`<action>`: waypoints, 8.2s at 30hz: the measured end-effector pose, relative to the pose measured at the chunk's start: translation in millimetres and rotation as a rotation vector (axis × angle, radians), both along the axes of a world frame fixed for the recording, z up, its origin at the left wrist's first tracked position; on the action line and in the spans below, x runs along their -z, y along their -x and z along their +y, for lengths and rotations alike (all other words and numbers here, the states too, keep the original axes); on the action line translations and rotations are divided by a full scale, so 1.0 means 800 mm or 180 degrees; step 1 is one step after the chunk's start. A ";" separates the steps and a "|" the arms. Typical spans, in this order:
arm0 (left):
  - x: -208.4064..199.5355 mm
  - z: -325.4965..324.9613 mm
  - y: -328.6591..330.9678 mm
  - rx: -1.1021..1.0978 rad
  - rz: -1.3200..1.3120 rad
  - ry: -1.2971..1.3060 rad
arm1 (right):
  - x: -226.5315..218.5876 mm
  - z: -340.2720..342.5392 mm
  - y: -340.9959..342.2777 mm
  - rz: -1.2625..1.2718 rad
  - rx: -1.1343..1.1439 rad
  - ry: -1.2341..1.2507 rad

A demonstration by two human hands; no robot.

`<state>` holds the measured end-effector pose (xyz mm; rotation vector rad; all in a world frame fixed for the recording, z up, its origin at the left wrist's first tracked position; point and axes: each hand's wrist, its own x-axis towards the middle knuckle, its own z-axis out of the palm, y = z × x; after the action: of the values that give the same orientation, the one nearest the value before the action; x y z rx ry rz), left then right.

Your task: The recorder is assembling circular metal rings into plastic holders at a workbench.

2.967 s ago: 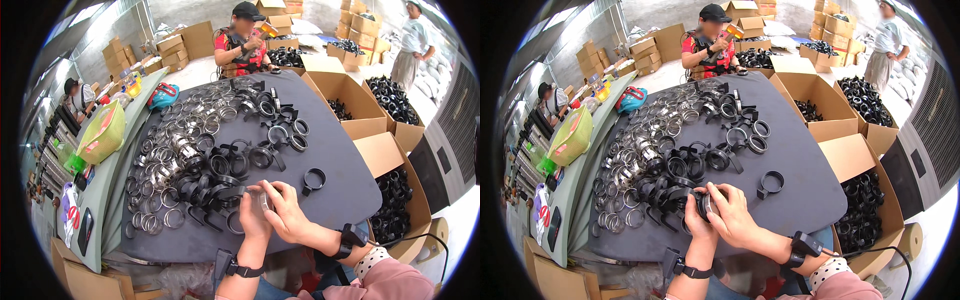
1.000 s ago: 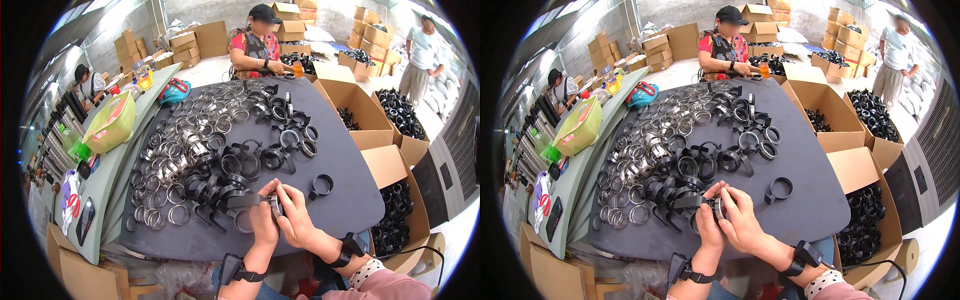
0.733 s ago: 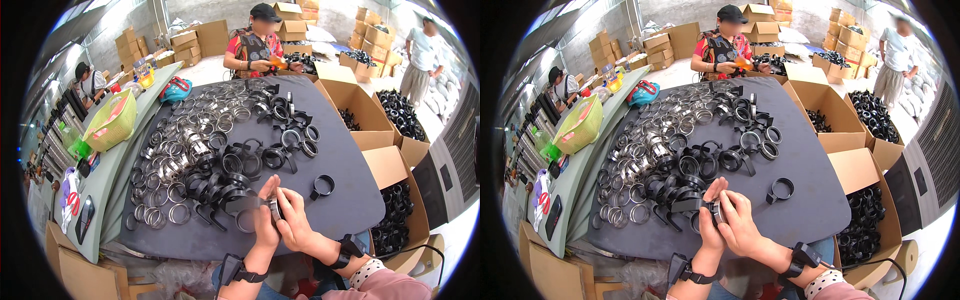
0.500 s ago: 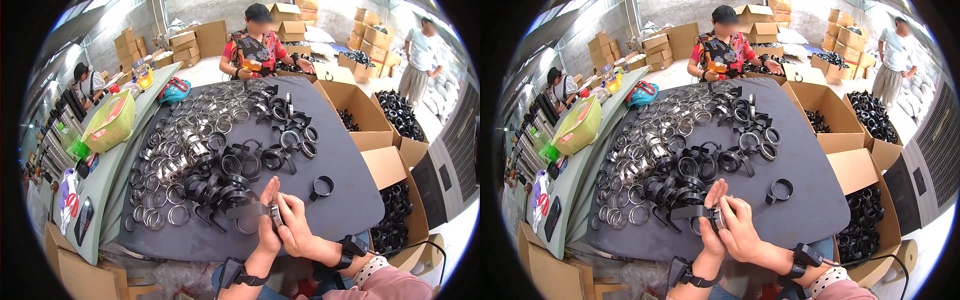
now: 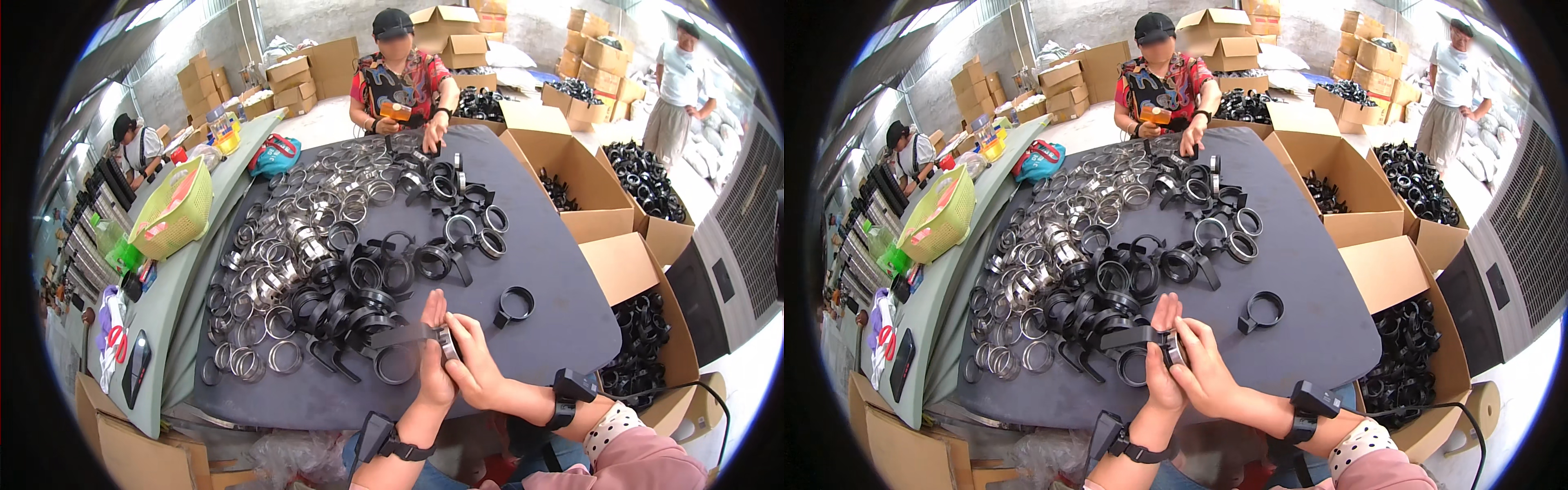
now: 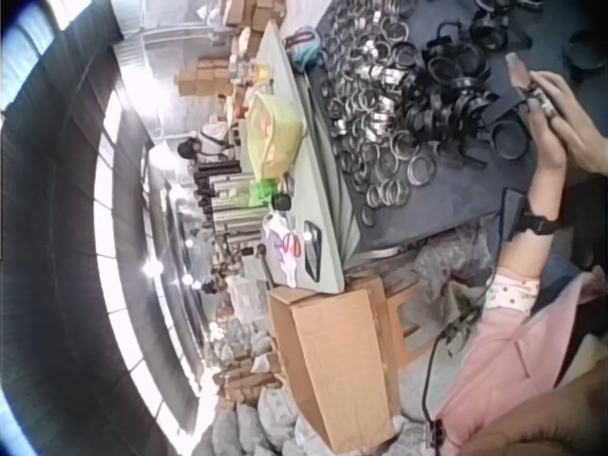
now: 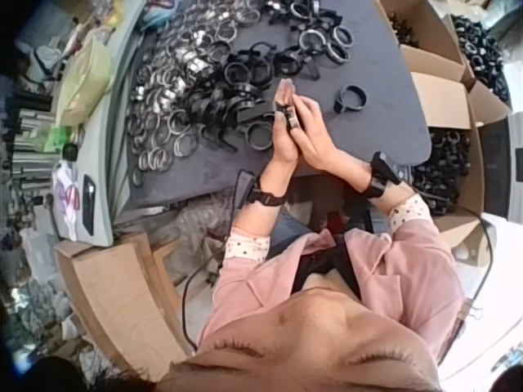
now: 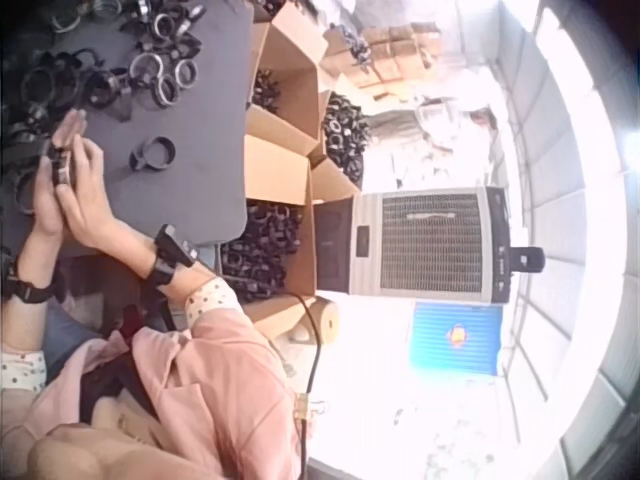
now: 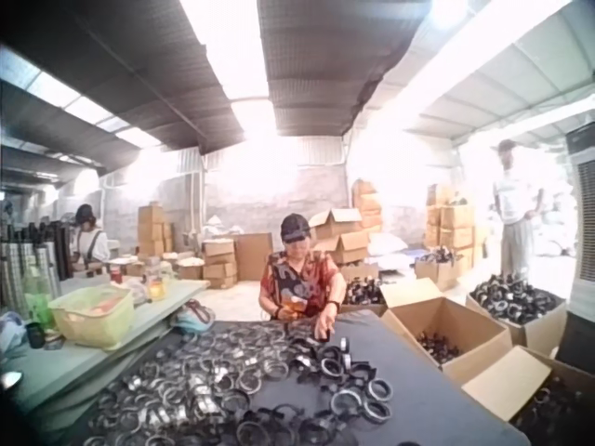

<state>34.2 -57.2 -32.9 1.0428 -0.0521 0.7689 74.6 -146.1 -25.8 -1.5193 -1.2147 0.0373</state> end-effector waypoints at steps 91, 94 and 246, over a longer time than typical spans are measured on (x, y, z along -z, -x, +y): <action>-0.007 0.083 0.036 -0.0572 0.0322 0.1065 | -0.077 0.243 -0.169 0.0835 -0.0111 0.1095; -0.010 0.082 0.038 -0.0477 0.0292 0.1570 | -0.104 0.184 -0.123 0.1176 -0.0298 0.0626; 0.024 0.010 0.003 -0.0076 0.1719 -0.0197 | 0.024 0.012 -0.249 0.0387 0.1195 0.1141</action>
<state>31.9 -49.2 -51.7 1.2824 0.4012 0.4887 273.5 -136.4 -45.4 -2.0086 -0.8393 0.1006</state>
